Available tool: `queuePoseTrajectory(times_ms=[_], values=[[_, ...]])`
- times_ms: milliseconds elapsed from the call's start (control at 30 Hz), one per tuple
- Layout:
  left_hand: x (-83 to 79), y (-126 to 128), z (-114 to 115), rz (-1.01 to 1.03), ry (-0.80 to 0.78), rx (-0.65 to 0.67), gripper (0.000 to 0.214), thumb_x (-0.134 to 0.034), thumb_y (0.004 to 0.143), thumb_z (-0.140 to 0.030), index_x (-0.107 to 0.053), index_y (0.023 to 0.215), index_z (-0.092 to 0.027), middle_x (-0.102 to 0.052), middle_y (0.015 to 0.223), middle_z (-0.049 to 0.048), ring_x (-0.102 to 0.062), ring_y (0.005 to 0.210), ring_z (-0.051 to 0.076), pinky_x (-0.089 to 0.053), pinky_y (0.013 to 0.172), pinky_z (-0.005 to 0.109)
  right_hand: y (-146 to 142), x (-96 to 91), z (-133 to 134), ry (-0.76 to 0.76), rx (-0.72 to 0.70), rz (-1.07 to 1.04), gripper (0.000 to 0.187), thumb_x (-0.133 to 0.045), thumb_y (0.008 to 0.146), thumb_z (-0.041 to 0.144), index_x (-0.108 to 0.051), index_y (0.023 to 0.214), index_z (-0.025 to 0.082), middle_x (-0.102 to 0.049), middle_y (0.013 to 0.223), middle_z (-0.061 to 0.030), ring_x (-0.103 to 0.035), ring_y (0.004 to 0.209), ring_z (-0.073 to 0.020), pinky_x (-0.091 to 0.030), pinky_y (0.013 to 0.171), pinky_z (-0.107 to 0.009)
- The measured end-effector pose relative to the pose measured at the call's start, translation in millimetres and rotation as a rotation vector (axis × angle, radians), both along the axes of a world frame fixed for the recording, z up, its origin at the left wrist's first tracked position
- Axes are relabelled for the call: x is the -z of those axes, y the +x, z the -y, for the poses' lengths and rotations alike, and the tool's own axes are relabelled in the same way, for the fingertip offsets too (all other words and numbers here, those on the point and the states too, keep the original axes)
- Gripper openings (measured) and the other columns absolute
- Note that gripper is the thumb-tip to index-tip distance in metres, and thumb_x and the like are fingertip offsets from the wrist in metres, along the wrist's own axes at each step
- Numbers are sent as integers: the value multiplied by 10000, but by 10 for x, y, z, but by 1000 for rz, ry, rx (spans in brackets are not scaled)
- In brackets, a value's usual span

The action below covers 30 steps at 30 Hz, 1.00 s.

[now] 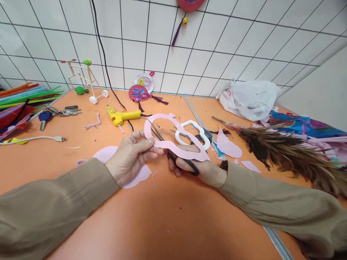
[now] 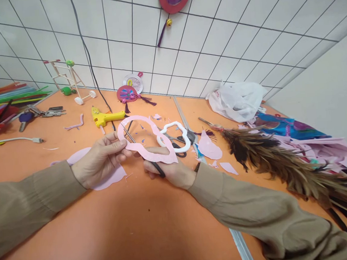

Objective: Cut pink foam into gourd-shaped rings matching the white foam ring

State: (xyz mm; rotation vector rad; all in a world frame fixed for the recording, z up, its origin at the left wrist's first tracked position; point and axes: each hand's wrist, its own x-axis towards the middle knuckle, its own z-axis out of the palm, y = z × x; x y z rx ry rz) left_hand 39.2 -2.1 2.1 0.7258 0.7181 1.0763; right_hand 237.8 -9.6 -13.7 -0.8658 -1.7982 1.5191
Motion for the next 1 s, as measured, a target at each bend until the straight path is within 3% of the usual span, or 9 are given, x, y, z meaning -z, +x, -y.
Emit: queuePoseTrajectory(times_ms=[200,333,467,733,1000], values=[[22,-12,7,-92,92,-65,108,-673,799,-72,-597,750,-131,-645,483,6,-613,424,84,-431,391,106,-14,-15,13,5,-13,-10,469,-656,785,580,-647,980,154,-447,577,40,-474,540,-121,-395,506,-261],[10,-6,13,-139,85,-78,117,-641,822,-70,-581,741,-131,-725,598,79,-689,543,110,-503,512,133,-28,-36,20,10,-28,-15,417,-645,801,572,-638,915,171,-356,534,63,-428,523,-121,-377,490,-262],[11,5,21,-152,82,-82,141,-701,765,-69,-579,733,-133,-748,669,92,-720,638,135,-531,605,170,-49,-44,32,42,8,-9,468,-651,776,634,-613,853,174,-428,580,39,-386,503,-102,-352,464,-257],[6,0,32,-221,150,-117,131,-720,731,-102,-595,726,-139,-691,566,22,-645,499,106,-470,490,170,-9,1,38,23,-12,-4,446,-590,842,597,-637,969,172,-377,562,50,-385,524,-114,-341,484,-261],[3,-4,43,-237,104,-81,151,-706,772,-140,-600,665,-123,-709,588,62,-645,499,103,-480,490,166,-26,-49,50,13,5,37,459,-650,784,613,-630,928,178,-373,583,52,-354,522,-102,-292,477,-251]])
